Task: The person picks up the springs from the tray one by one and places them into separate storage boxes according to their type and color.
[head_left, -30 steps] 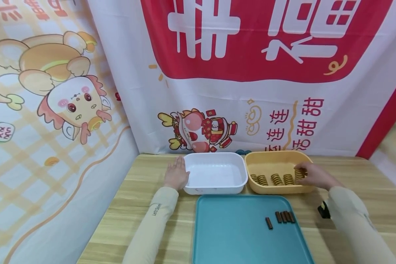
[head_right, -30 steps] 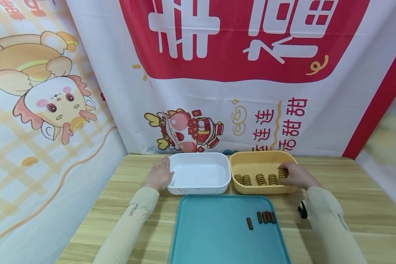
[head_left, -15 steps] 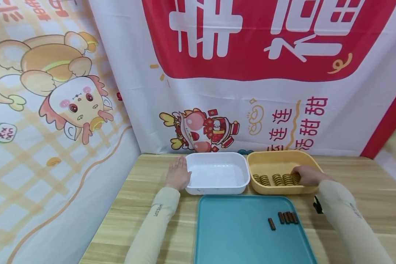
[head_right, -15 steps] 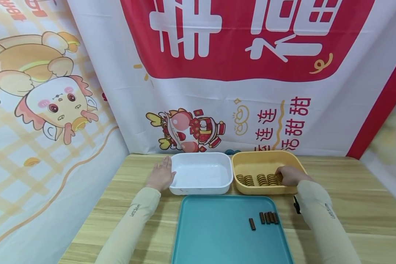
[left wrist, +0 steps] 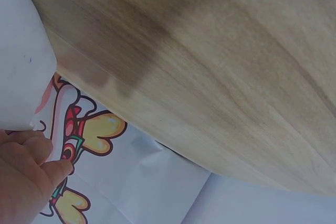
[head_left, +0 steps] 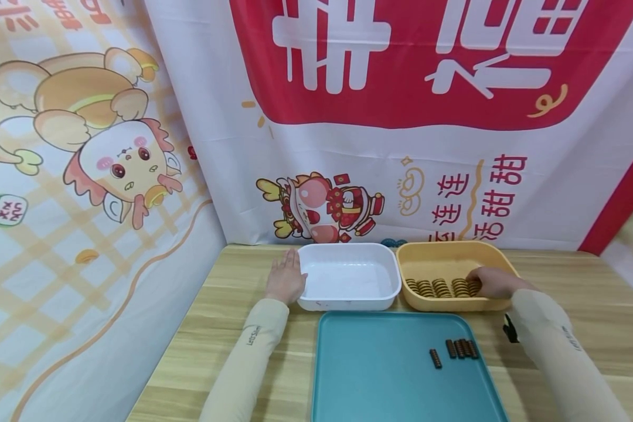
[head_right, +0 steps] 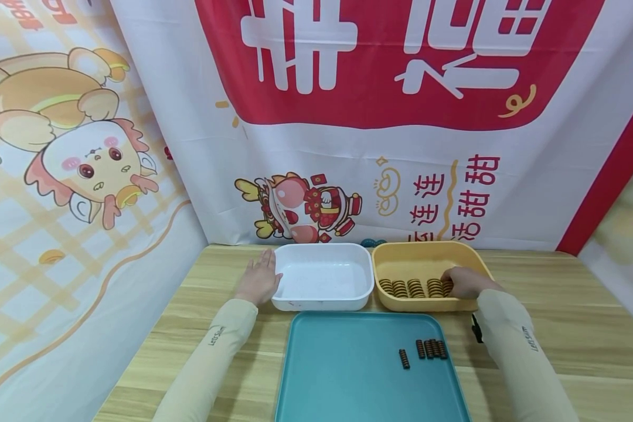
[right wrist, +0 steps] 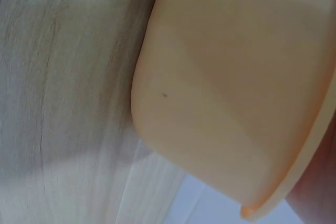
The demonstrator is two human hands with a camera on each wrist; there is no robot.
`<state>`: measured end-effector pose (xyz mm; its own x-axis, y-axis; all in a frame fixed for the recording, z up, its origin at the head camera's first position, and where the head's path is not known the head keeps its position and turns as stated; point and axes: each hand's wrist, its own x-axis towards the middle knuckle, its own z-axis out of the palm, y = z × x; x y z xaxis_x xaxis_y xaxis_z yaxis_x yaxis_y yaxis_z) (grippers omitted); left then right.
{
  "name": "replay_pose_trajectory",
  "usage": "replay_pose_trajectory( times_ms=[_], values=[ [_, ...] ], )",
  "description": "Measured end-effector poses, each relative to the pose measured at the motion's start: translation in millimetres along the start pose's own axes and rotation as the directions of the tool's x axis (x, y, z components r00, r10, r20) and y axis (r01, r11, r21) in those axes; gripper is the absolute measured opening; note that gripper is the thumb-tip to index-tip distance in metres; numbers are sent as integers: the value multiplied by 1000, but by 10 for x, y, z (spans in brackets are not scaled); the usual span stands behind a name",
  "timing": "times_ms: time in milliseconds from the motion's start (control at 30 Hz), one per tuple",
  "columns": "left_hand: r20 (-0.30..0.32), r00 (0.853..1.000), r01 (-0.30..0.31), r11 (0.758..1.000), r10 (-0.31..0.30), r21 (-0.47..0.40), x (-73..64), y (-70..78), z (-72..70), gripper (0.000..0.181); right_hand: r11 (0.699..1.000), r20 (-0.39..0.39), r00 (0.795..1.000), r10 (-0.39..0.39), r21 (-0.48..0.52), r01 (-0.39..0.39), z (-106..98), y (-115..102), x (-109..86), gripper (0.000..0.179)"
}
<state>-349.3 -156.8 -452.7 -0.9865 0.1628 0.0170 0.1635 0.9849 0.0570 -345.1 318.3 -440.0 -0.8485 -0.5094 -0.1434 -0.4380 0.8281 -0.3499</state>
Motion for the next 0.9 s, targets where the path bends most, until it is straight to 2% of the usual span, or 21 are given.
replay_pose_trajectory(
  times_ms=[233,333,433,633,767,900],
  values=[
    [1,1000,0,1000,0,-5,3,3,9,65,1000,-19,1000,-4,3,4,-2,2,-32,38],
    [-2,1000,-1,1000,0,-6,3,0,11,65,1000,-39,999,1,31,0,-23,-47,-57,46],
    [4,1000,3,1000,-3,-9,5,-2,12,65,998,-94,996,7,60,-2,-70,-125,-99,52],
    [10,1000,4,1000,-4,-11,11,-6,14,65,999,-254,967,10,53,4,-182,-247,-224,48],
    [14,1000,13,1000,-13,-19,14,-6,18,65,997,-325,946,10,73,15,-254,-242,-307,42],
    [15,1000,23,999,-23,-36,14,-6,17,65,996,-373,927,41,91,-8,-279,-159,-372,47]
  ],
)
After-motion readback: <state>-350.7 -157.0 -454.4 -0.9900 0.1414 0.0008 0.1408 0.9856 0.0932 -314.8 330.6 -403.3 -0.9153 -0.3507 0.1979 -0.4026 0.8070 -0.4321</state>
